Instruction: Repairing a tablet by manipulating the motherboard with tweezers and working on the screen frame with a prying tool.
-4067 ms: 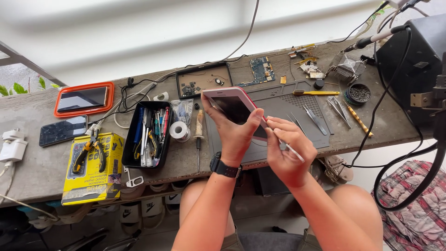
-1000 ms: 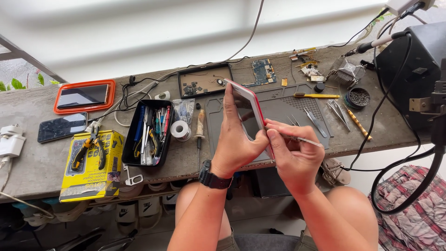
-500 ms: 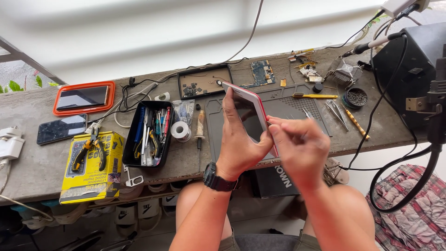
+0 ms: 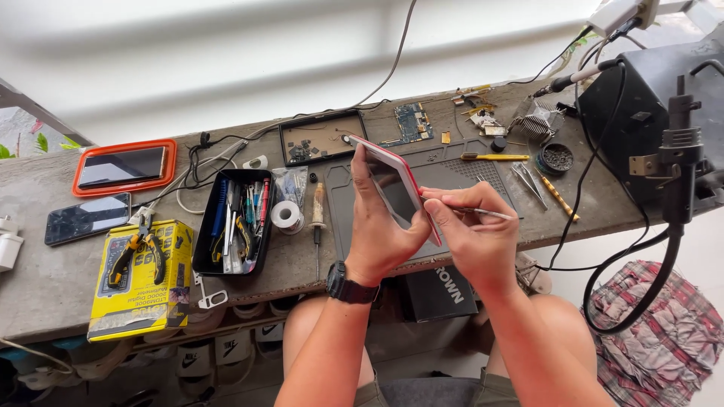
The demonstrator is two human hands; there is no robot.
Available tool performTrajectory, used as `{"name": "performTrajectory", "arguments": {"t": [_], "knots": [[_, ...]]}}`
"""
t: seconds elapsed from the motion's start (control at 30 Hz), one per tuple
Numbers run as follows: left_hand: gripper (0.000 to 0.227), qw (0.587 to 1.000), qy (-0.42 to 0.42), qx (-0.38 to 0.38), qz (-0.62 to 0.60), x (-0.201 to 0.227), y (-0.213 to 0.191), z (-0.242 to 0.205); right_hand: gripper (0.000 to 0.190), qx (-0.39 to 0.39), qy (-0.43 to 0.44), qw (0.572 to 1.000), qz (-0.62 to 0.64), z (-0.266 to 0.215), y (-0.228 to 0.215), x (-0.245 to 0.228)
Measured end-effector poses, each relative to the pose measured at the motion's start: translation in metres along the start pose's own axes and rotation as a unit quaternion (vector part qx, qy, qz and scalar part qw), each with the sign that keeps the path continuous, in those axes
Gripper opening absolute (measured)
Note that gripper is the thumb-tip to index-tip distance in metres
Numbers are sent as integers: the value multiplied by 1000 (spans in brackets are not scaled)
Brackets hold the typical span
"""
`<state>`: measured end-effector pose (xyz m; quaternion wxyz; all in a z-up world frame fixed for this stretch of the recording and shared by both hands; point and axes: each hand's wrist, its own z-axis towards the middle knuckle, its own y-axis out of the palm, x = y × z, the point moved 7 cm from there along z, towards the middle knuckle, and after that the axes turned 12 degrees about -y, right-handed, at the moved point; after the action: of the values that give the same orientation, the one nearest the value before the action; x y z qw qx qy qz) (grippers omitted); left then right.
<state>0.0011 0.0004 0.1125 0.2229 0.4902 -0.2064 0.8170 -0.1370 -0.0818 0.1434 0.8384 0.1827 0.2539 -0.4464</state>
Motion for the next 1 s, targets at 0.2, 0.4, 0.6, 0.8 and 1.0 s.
{"name": "performTrajectory", "arguments": {"t": [0.2, 0.4, 0.6, 0.8, 1.0], "knots": [[129, 999, -3, 32, -9, -1, 1, 4, 20, 8, -199, 968, -155, 2, 25, -47], [140, 997, -41, 21, -66, -22, -15, 13, 10, -18, -13, 985, -172, 6, -37, 4], [139, 992, -104, -23, -73, -30, -23, 15, 29, -369, 136, 759, -519, -59, -54, 144], [137, 993, -93, -57, -49, -26, -28, 18, 30, -320, 51, 775, -542, -57, -46, 135], [138, 991, -83, -86, -56, -38, -26, 20, 11, -176, -88, 903, -382, 33, -160, -20]]}}
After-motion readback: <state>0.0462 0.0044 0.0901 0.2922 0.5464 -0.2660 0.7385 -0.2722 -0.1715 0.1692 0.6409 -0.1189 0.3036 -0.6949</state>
